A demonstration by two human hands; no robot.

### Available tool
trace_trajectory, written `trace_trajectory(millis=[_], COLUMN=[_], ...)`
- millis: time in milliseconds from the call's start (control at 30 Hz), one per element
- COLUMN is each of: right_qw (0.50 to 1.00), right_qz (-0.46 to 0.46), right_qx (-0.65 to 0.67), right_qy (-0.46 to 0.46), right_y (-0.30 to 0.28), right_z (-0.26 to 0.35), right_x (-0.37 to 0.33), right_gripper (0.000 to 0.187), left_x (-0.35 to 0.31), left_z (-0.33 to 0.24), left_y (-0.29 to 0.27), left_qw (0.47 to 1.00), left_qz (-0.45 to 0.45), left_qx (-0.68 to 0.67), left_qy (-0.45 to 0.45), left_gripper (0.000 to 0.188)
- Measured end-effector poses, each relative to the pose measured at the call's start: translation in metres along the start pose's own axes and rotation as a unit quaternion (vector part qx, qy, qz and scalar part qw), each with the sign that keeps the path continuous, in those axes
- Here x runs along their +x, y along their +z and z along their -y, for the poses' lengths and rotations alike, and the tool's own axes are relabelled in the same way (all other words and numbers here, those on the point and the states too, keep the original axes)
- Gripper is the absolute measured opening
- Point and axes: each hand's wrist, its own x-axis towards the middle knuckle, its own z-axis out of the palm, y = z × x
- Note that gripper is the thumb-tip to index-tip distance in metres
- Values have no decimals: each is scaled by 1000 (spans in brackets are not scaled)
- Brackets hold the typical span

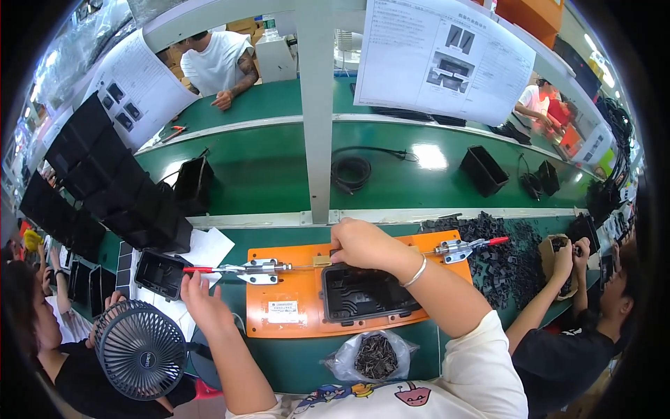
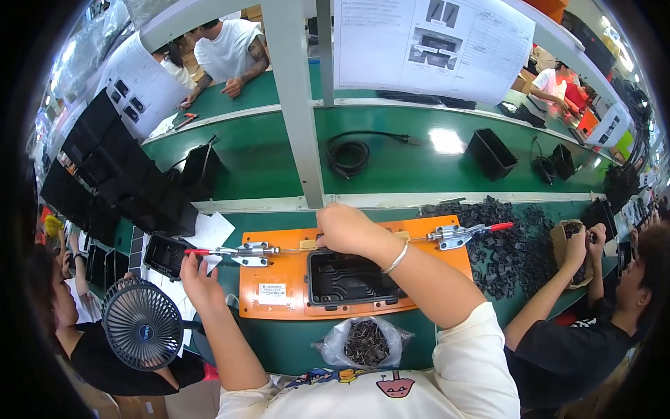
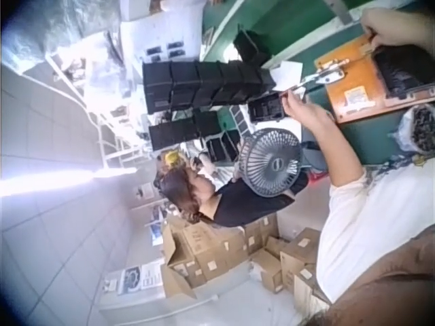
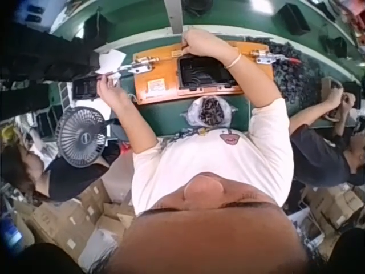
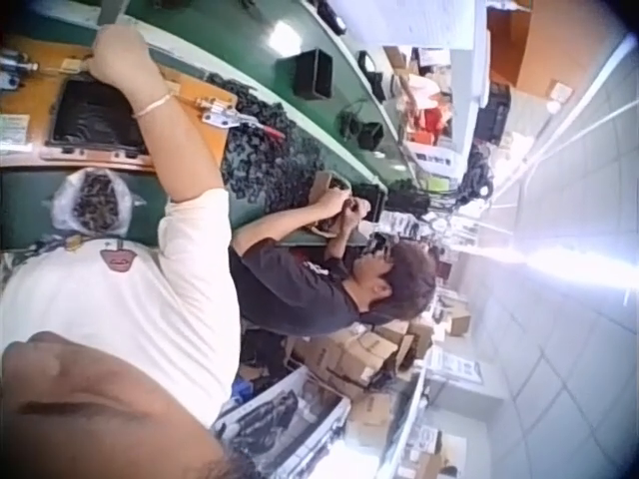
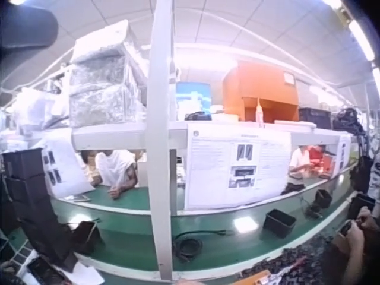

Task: Assembling plastic enclosures by manually inserting internal parts and using a toggle clamp press to secure them.

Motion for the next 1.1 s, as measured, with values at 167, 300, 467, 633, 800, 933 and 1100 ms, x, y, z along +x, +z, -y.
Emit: trace_trajectory(millis=[167,300,467,633,800,933,1100], right_qw=[998,998,998,996,994,990,988], right_qz=[63,62,57,53,62,41,41], right_qx=[1,23,25,45,69,116,114], right_qy=[11,5,27,55,65,76,101], right_y=[-6,-8,-7,-5,-3,-2,-3], right_z=[6,-3,-3,-1,-3,-5,0], right_x=[7,9,11,11,13,10,10], right_gripper=[24,24,24,25,24,23,22], left_x=[38,41,36,19,26,27,27], left_z=[6,-1,-29,-40,-35,-35,-34], left_y=[-14,2,25,56,54,55,56], left_qw=[986,986,985,948,942,945,956], left_qz=[103,69,141,259,283,277,225], left_qx=[-73,-103,-63,36,3,-22,-45], left_qy=[-109,-111,71,182,182,173,181], left_gripper=[50,49,32,32,34,34,33])
